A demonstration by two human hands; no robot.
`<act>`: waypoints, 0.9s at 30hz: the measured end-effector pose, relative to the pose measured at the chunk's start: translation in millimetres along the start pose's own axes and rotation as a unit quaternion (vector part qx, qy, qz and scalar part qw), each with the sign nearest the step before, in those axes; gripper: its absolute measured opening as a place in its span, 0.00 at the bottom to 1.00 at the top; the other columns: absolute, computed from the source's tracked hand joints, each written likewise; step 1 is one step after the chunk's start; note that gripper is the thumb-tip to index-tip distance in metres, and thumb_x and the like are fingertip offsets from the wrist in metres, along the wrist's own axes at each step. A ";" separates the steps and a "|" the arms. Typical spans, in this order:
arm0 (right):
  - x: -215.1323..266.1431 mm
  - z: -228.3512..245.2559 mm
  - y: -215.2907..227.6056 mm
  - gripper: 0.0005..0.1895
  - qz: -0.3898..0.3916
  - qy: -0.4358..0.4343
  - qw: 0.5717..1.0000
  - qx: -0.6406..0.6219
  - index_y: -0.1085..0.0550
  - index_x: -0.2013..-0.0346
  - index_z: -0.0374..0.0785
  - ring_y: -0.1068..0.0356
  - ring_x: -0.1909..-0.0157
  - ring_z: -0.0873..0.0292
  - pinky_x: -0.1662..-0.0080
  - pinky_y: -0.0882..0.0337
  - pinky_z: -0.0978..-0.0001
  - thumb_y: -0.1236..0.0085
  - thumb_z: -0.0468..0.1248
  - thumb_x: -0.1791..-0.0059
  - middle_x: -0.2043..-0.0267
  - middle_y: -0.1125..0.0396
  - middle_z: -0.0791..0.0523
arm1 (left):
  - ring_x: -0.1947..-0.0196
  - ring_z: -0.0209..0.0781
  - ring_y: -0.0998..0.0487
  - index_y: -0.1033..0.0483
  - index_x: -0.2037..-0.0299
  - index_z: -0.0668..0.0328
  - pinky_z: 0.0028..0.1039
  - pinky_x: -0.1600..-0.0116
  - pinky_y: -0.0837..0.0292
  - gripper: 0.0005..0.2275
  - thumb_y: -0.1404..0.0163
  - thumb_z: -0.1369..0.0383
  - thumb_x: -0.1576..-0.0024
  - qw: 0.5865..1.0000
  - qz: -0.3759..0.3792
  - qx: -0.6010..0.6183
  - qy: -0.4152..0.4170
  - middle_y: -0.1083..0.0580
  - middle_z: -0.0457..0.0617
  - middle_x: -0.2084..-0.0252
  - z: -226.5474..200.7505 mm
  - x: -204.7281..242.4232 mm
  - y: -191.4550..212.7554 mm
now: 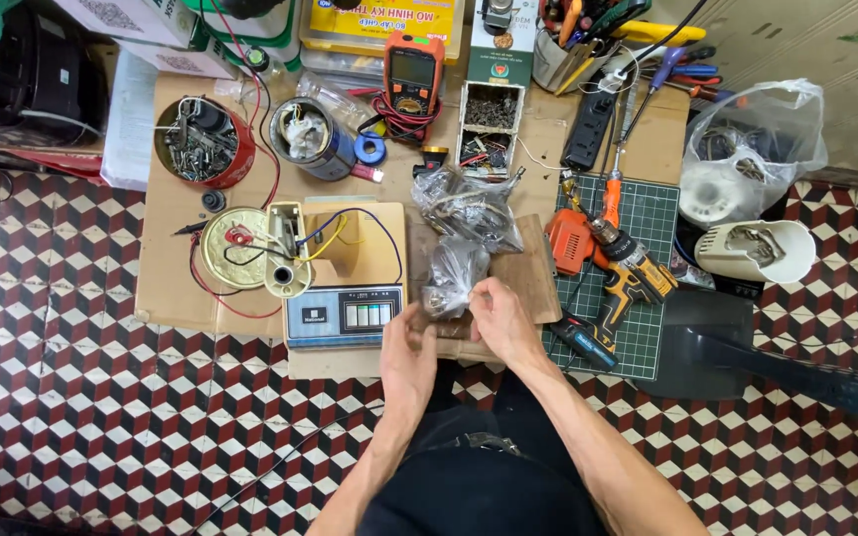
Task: Unpacking and inspecting small mechanical components on a workbench in preparation for assembly or repair.
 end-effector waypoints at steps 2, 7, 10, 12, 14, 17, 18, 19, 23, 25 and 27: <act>0.2 10.3 4.8 0.10 0.004 -0.005 1.000 -0.006 0.28 0.57 0.35 0.31 0.80 0.65 0.74 0.34 0.72 0.52 0.38 0.46 0.81 0.30 0.56 | 0.64 0.46 0.21 0.33 0.39 0.58 0.35 0.59 0.21 0.21 0.49 0.65 0.43 0.991 0.016 -0.088 -0.101 0.27 0.58 0.50 -28.3 -8.1 -10.3; -20.1 -24.1 6.8 0.10 -0.013 0.011 0.998 -0.064 0.26 0.61 0.33 0.33 0.79 0.65 0.74 0.36 0.71 0.50 0.38 0.45 0.80 0.32 0.57 | 0.69 0.50 0.22 0.26 0.50 0.61 0.38 0.62 0.26 0.12 0.44 0.73 0.44 0.952 0.045 -0.215 -0.214 0.26 0.55 0.56 -15.3 -35.6 -35.8; -20.4 -46.7 21.1 0.09 0.012 -0.108 0.910 -0.401 0.28 0.64 0.34 0.43 0.84 0.67 0.81 0.49 0.74 0.47 0.37 0.44 0.82 0.37 0.61 | 0.68 0.50 0.22 0.23 0.56 0.60 0.38 0.61 0.26 0.06 0.46 0.72 0.41 0.950 0.003 -0.224 -0.220 0.25 0.53 0.60 -2.4 -47.9 -30.4; -6.0 -11.7 35.7 0.07 0.127 -0.034 0.812 -0.568 0.28 0.64 0.34 0.38 0.80 0.66 0.74 0.39 0.73 0.47 0.33 0.42 0.79 0.38 0.61 | 0.67 0.50 0.21 0.23 0.58 0.60 0.39 0.60 0.25 0.04 0.46 0.72 0.41 0.950 0.011 -0.228 -0.212 0.25 0.53 0.61 -5.2 -53.9 -26.7; 21.7 23.9 38.5 0.06 0.175 -0.057 0.856 -0.484 0.27 0.62 0.33 0.38 0.82 0.65 0.77 0.39 0.73 0.48 0.34 0.44 0.81 0.37 0.60 | 0.65 0.52 0.21 0.23 0.57 0.59 0.40 0.60 0.26 0.04 0.47 0.72 0.41 0.946 0.024 -0.233 -0.226 0.25 0.53 0.60 -14.1 -51.1 -25.2; 6.8 -4.9 54.5 0.09 0.094 -0.075 0.936 -0.331 0.25 0.58 0.33 0.36 0.81 0.63 0.77 0.39 0.72 0.49 0.37 0.44 0.79 0.34 0.56 | 0.62 0.55 0.22 0.22 0.57 0.59 0.41 0.58 0.26 0.05 0.48 0.72 0.41 0.936 0.040 -0.235 -0.257 0.25 0.53 0.58 -26.8 -46.4 -25.5; -5.7 -29.8 68.9 0.11 -0.036 -0.074 0.962 -0.262 0.25 0.57 0.34 0.36 0.78 0.62 0.75 0.40 0.71 0.50 0.39 0.42 0.75 0.31 0.53 | 0.60 0.57 0.22 0.22 0.57 0.59 0.41 0.57 0.26 0.05 0.48 0.71 0.40 0.932 0.045 -0.235 -0.274 0.25 0.54 0.58 -30.0 -43.2 -23.5; -6.8 -9.3 59.4 0.11 -0.035 -0.074 0.961 -0.263 0.25 0.57 0.34 0.36 0.78 0.62 0.75 0.40 0.71 0.50 0.39 0.42 0.75 0.31 0.53 | 0.60 0.57 0.22 0.22 0.57 0.59 0.41 0.57 0.26 0.05 0.48 0.71 0.40 0.931 0.044 -0.237 -0.273 0.25 0.54 0.58 -29.5 -43.3 -21.6; -24.7 32.9 35.8 0.14 0.007 0.065 0.984 0.163 0.26 0.46 0.43 0.28 0.60 0.53 0.58 0.27 0.62 0.48 0.37 0.46 0.56 0.28 0.52 | 0.60 0.57 0.21 0.22 0.58 0.58 0.41 0.57 0.26 0.05 0.47 0.70 0.41 0.932 0.069 -0.235 -0.268 0.25 0.54 0.57 -28.9 -45.5 -25.8; -32.2 36.0 19.0 0.17 0.045 0.222 0.935 0.273 0.27 0.43 0.40 0.28 0.55 0.48 0.56 0.29 0.57 0.47 0.35 0.47 0.51 0.28 0.50 | 0.60 0.57 0.21 0.22 0.58 0.59 0.40 0.56 0.26 0.04 0.47 0.70 0.41 0.930 0.077 -0.237 -0.269 0.25 0.55 0.56 -30.7 -42.9 -21.8; -44.9 29.5 15.4 0.15 0.060 0.252 0.918 0.300 0.24 0.48 0.40 0.26 0.53 0.47 0.52 0.27 0.58 0.46 0.36 0.49 0.51 0.26 0.51 | 0.59 0.58 0.22 0.23 0.58 0.61 0.40 0.55 0.25 0.04 0.48 0.72 0.40 0.927 0.077 -0.218 -0.296 0.25 0.55 0.55 -39.7 -40.1 -18.0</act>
Point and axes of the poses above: each hand's wrist, its own x-axis away from the middle knuckle, its own y-axis out of the back of the hand, z = x × y, the point moved 6 cm from there along -x, towards the middle knuckle
